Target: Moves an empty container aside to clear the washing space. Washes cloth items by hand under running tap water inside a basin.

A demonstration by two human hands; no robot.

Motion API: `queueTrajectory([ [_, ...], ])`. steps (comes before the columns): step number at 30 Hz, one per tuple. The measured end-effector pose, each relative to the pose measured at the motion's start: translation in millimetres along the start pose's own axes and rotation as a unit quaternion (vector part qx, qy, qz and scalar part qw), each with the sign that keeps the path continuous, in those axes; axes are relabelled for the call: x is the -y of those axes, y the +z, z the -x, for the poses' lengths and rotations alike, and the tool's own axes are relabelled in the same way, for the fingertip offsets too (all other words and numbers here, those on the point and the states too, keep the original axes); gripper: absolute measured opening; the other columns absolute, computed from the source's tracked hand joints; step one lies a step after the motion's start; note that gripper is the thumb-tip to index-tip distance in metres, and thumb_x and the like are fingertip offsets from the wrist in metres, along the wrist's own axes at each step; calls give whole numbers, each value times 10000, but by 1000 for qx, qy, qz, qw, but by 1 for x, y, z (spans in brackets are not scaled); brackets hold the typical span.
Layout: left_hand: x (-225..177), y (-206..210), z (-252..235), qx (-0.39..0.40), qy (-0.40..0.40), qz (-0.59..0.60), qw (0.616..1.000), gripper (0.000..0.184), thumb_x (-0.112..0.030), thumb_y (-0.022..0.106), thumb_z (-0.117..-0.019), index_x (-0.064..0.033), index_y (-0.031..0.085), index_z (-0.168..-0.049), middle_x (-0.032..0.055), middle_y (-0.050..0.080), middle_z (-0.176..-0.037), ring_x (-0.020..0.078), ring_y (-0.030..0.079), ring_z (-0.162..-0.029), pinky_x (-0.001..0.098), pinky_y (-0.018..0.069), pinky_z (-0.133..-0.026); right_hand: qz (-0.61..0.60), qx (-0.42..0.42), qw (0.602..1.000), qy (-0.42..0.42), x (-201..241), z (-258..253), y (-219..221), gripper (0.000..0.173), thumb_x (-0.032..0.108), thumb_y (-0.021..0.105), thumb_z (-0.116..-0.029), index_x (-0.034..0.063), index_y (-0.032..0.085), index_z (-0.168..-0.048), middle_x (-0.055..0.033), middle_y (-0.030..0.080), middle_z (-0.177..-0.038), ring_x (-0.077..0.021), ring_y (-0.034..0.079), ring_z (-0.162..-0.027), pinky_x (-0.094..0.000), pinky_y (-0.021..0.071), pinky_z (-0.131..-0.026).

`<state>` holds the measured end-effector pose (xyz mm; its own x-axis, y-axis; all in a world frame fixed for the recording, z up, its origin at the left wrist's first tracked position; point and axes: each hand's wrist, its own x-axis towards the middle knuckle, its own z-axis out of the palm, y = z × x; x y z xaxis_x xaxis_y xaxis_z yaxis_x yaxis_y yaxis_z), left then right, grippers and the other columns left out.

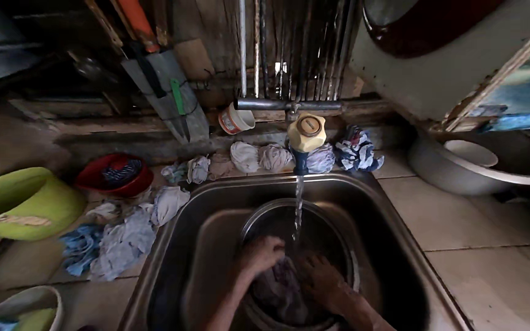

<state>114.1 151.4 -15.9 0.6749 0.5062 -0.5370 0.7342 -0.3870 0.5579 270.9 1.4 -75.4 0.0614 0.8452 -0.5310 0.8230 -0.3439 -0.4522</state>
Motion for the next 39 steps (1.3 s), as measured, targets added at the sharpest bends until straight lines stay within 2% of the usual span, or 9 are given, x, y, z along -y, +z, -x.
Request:
queueTrajectory([
  [4, -67, -90, 53, -225, 61, 60, 970, 424, -258, 619, -1038, -115, 570, -1434, 133, 632, -1364, 268, 661, -1168, 491, 527, -1021, -35, -22, 998, -37, -8, 2, 5, 653, 562, 552, -998, 227, 453, -1550, -144, 438, -1576, -434, 368, -1455, -689, 337, -1118],
  [7, -111, -131, 73, -344, 182, 82, 918, 759, -358, 759, -923, -166, 391, -1560, 144, 501, -1496, 226, 698, -1030, 435, 607, -848, -73, -48, 995, -44, -13, -1, 4, 645, 627, 488, -1001, 201, 553, -1481, -148, 507, -1519, -400, 429, -1424, -632, 354, -1143],
  [10, -147, -148, 72, -387, 257, 31, 885, 758, -440, 724, -931, -186, 404, -1569, 140, 554, -1429, 211, 646, -1144, 405, 566, -929, -115, -82, 989, -49, -13, -1, -1, 547, 503, 404, -1074, 114, 657, -1362, -160, 587, -1435, -361, 500, -1378, -566, 366, -1163],
  [14, -173, -158, 77, -382, 238, -113, 886, 507, -389, 673, -988, -106, 588, -1399, 153, 643, -1254, 272, 645, -1133, 472, 519, -969, -193, -178, 964, -46, -15, 0, -6, 406, 265, 484, -1070, 59, 598, -1401, -195, 596, -1388, -300, 575, -1297, -434, 441, -1126],
  [19, -195, -178, 104, -251, 208, -249, 912, 443, -150, 684, -988, -183, 593, -1420, 122, 623, -1366, 264, 624, -1217, 457, 490, -1042, -166, -105, 979, 57, -9, -1, -10, 559, 294, 549, -1028, 127, 444, -1551, -203, 330, -1628, -400, 304, -1502, -518, 285, -1221],
  [23, -201, -180, 110, -241, 206, -369, 874, 408, -26, 675, -952, -254, 682, -1289, 94, 548, -1413, 284, 590, -1233, 450, 513, -1011, -144, -2, 987, 76, -3, -5, -9, 561, 413, 448, -1065, 150, 425, -1559, -199, 568, -1448, -364, 522, -1367, -567, 395, -1140],
  [32, -193, -173, 94, -286, 329, -436, 788, 165, 40, 594, -945, -41, 737, -957, 115, 684, -1106, 285, 669, -1044, 430, 546, -905, -222, -63, 973, 19, -14, -3, -11, 410, 256, 649, -962, 26, 604, -1298, -209, 646, -1234, -334, 632, -1152, -522, 499, -1007],
  [36, -194, -174, 97, -283, 321, -383, 818, 121, -179, 717, -911, -80, 760, -966, 92, 686, -1170, 255, 642, -1104, 418, 520, -954, -254, -64, 965, 6, -16, -1, -12, 402, 287, 664, -971, 18, 605, -1263, -195, 665, -1145, -308, 656, -1058, -490, 524, -947],
  [39, -193, -162, 97, -359, 235, -351, 832, 499, -553, 685, -926, -180, 710, -1257, 137, 557, -1369, 338, 558, -1219, 481, 519, -934, -244, -54, 968, 8, -16, -6, -11, 429, 380, 598, -1024, 35, 610, -1279, -192, 673, -1150, -310, 659, -1069, -505, 511, -968],
])
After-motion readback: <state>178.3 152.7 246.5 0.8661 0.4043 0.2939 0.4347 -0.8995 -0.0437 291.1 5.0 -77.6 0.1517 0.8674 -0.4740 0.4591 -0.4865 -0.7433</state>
